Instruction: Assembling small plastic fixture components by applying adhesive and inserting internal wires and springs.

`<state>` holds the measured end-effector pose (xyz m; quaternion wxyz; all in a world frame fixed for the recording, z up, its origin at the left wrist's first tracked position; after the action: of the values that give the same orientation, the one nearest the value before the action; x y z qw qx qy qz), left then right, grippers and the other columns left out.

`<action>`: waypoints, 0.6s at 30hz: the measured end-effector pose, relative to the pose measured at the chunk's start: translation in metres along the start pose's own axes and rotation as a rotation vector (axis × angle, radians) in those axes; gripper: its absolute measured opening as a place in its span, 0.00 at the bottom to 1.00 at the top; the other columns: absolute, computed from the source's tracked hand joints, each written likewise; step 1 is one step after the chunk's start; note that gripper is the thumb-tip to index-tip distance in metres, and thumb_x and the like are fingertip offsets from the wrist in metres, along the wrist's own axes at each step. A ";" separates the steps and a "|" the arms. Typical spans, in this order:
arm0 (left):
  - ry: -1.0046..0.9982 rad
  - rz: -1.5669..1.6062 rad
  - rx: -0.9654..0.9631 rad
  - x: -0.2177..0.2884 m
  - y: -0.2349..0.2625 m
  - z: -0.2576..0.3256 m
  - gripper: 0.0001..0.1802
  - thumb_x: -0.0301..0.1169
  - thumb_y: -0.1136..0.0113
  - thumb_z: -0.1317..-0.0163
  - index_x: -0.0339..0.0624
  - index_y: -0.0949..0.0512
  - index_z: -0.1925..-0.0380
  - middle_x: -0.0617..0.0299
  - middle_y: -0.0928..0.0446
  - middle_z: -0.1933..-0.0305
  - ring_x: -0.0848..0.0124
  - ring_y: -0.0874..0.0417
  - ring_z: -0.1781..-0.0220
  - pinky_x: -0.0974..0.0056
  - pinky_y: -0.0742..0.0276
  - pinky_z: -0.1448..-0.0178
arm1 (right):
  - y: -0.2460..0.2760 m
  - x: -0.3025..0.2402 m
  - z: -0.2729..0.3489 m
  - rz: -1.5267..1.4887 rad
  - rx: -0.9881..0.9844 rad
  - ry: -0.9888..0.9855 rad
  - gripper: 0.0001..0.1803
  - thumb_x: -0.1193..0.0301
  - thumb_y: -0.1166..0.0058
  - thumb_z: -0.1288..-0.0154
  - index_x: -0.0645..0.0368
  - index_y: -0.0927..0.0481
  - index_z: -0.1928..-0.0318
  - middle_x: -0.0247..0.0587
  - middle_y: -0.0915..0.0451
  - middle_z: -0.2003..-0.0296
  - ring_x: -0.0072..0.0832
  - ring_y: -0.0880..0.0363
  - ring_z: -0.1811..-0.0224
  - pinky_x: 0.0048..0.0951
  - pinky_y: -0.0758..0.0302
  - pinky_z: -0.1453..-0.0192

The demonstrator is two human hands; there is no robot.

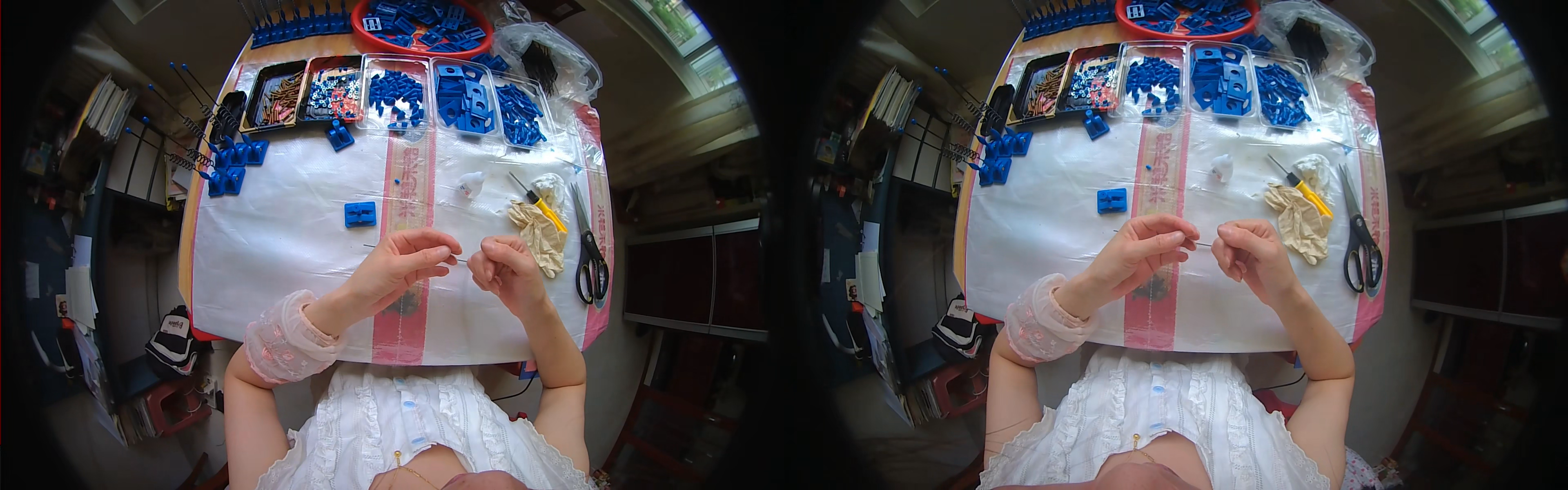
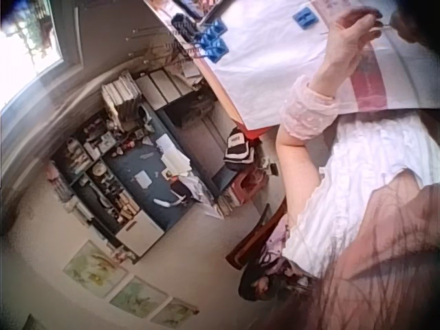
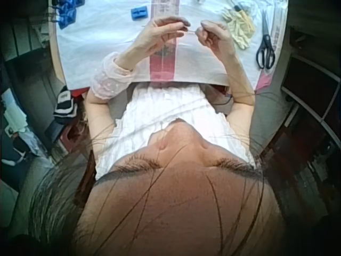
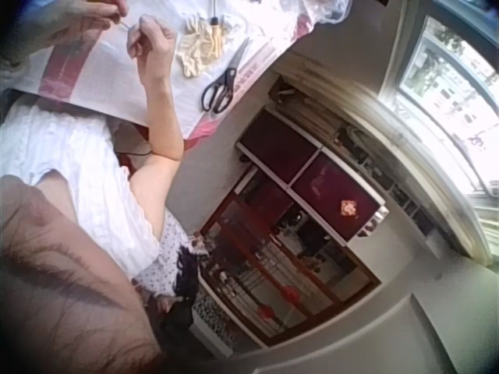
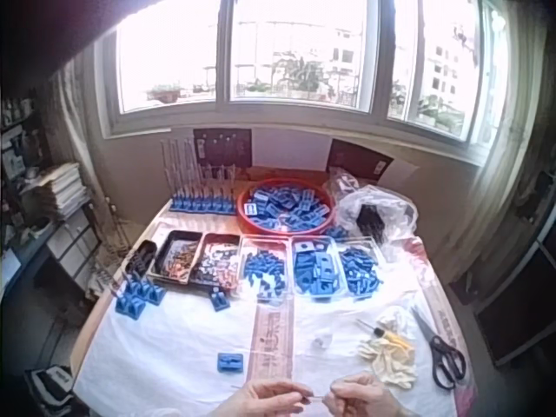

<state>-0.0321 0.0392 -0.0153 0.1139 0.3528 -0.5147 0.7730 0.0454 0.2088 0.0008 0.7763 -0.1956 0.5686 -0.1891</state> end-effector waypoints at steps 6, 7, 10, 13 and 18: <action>-0.010 0.025 0.008 0.000 0.000 0.000 0.12 0.28 0.36 0.26 0.41 0.16 0.45 0.62 0.15 0.45 0.71 0.15 0.40 0.67 0.19 0.38 | -0.003 0.000 0.000 0.023 0.038 -0.029 0.21 0.63 0.44 0.23 0.58 0.21 0.76 0.35 0.24 0.80 0.17 0.33 0.81 0.21 0.37 0.77; -0.009 0.022 0.012 -0.001 0.002 0.000 0.12 0.28 0.36 0.26 0.42 0.16 0.45 0.63 0.15 0.45 0.71 0.15 0.40 0.67 0.19 0.39 | -0.004 0.000 0.000 0.024 0.033 -0.033 0.21 0.63 0.44 0.23 0.58 0.21 0.76 0.35 0.24 0.80 0.17 0.33 0.81 0.20 0.37 0.76; -0.001 0.029 0.027 -0.002 0.004 0.000 0.11 0.27 0.35 0.26 0.43 0.16 0.46 0.63 0.15 0.47 0.71 0.15 0.40 0.68 0.19 0.41 | -0.003 0.001 0.000 0.019 0.036 -0.038 0.21 0.63 0.44 0.23 0.57 0.20 0.76 0.34 0.24 0.80 0.17 0.32 0.81 0.20 0.36 0.76; -0.027 0.034 0.025 -0.006 0.008 -0.002 0.13 0.30 0.33 0.26 0.42 0.16 0.44 0.64 0.14 0.47 0.72 0.15 0.41 0.69 0.20 0.44 | -0.003 0.000 -0.001 0.021 0.049 -0.037 0.21 0.63 0.43 0.23 0.57 0.20 0.76 0.34 0.24 0.80 0.16 0.32 0.81 0.20 0.36 0.76; -0.039 0.063 0.014 -0.004 0.007 -0.001 0.14 0.30 0.34 0.26 0.40 0.16 0.43 0.62 0.14 0.46 0.71 0.14 0.41 0.68 0.19 0.40 | -0.004 0.000 -0.001 0.014 0.057 -0.047 0.20 0.64 0.43 0.23 0.57 0.20 0.76 0.33 0.23 0.79 0.16 0.32 0.81 0.20 0.35 0.76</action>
<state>-0.0334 0.0379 -0.0237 0.0770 0.3523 -0.5224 0.7727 0.0447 0.2054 0.0023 0.7958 -0.1741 0.5461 -0.1952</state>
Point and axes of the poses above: each hand's wrist, its own z-axis away from the middle knuckle, its own y-axis out of the back of the hand, x = y × z, the point moved 5 cm from there along -z, towards the middle knuckle
